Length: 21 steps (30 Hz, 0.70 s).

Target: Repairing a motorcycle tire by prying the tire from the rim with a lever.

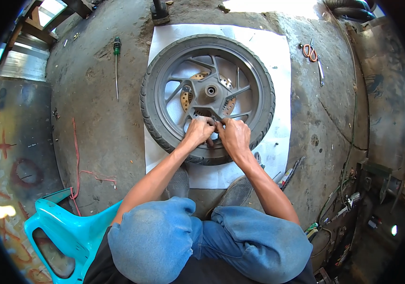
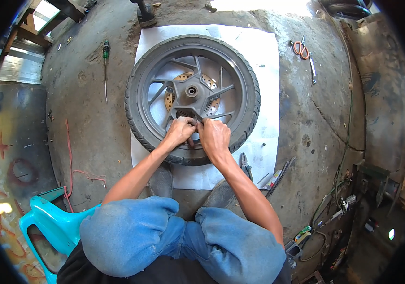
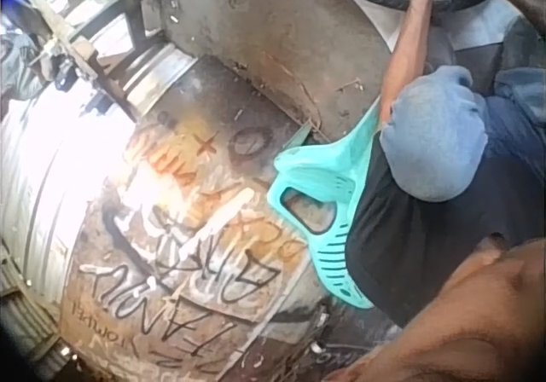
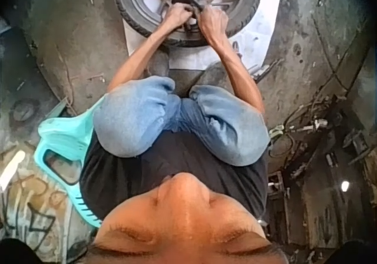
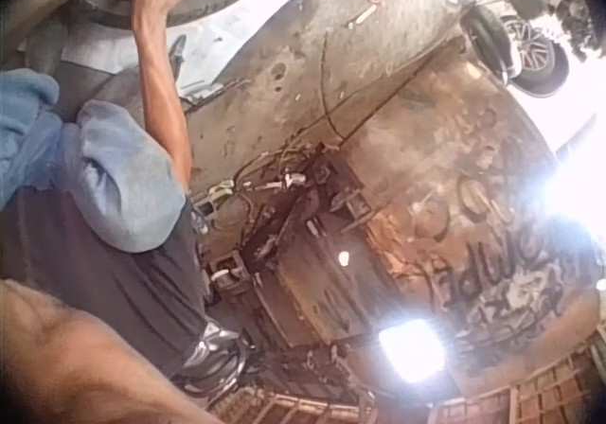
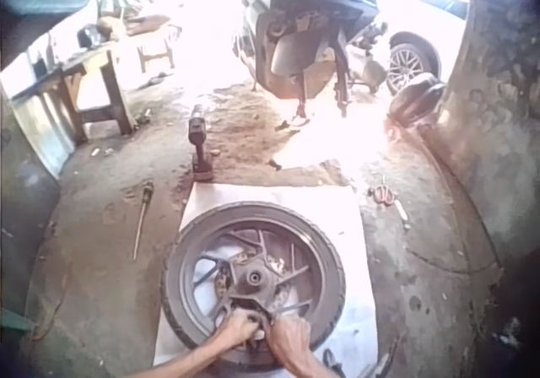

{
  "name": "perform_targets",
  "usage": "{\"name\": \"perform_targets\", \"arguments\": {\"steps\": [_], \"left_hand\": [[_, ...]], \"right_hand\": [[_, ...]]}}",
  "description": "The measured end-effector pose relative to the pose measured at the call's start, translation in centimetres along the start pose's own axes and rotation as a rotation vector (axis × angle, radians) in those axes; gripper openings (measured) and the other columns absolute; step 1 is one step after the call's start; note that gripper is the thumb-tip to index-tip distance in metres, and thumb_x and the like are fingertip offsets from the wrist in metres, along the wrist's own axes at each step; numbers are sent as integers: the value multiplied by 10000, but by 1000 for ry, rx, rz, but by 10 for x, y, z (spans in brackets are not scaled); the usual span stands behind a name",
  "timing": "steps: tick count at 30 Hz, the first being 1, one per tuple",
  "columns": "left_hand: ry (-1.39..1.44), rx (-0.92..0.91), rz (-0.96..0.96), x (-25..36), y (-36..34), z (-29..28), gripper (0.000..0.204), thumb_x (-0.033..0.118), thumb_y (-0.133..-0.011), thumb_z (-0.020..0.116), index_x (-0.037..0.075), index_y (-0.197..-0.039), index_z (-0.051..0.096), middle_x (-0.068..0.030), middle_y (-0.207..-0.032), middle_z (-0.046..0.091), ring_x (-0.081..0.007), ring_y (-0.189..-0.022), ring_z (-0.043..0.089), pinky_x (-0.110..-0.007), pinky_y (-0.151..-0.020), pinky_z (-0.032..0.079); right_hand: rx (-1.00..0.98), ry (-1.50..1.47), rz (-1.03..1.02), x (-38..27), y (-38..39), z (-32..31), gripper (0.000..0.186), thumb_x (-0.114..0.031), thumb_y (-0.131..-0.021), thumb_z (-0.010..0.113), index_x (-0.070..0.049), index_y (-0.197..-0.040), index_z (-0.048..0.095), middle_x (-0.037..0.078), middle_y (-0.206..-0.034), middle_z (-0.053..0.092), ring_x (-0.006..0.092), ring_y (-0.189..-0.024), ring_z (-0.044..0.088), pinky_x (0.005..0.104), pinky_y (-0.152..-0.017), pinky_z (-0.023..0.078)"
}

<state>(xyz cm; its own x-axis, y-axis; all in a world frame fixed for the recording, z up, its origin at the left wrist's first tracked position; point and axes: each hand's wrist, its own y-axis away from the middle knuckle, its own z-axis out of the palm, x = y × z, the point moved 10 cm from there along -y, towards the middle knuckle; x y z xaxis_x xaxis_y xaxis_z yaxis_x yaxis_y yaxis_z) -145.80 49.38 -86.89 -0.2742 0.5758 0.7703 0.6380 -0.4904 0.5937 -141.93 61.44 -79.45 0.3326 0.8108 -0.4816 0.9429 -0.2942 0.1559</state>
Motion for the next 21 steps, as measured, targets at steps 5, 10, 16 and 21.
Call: {"name": "perform_targets", "arguments": {"steps": [5,10,16,21], "left_hand": [[-6,45,44,9,5,-3,285,240,-956,646,-20,-992,757,-114,-752,737,-236,-585,744,-330,-567,560],[38,-22,-13,-1,-2,4,242,205,-938,657,-9,-966,767,-71,-744,723,-156,-554,664,-326,-534,515],[58,-65,-30,-36,-23,10,220,165,-874,639,14,-945,782,-33,-672,661,-134,-492,546,-319,-467,454],[-36,-24,-87,-41,-25,9,208,158,-852,638,22,-901,787,-64,-659,678,-147,-516,592,-320,-475,470]], "right_hand": [[-51,137,89,0,-13,17,285,-279,-905,711,-15,-817,772,243,-785,729,401,-776,753,497,-691,593],[-72,108,141,14,-19,32,281,-283,-833,780,-3,-827,765,261,-796,720,436,-771,732,515,-691,578],[49,6,80,4,-5,25,171,-126,-817,689,22,-757,750,274,-752,707,436,-727,738,512,-644,583],[-20,-9,53,9,-5,31,292,-275,-901,707,2,-810,730,273,-740,690,452,-729,711,535,-674,563]]}}
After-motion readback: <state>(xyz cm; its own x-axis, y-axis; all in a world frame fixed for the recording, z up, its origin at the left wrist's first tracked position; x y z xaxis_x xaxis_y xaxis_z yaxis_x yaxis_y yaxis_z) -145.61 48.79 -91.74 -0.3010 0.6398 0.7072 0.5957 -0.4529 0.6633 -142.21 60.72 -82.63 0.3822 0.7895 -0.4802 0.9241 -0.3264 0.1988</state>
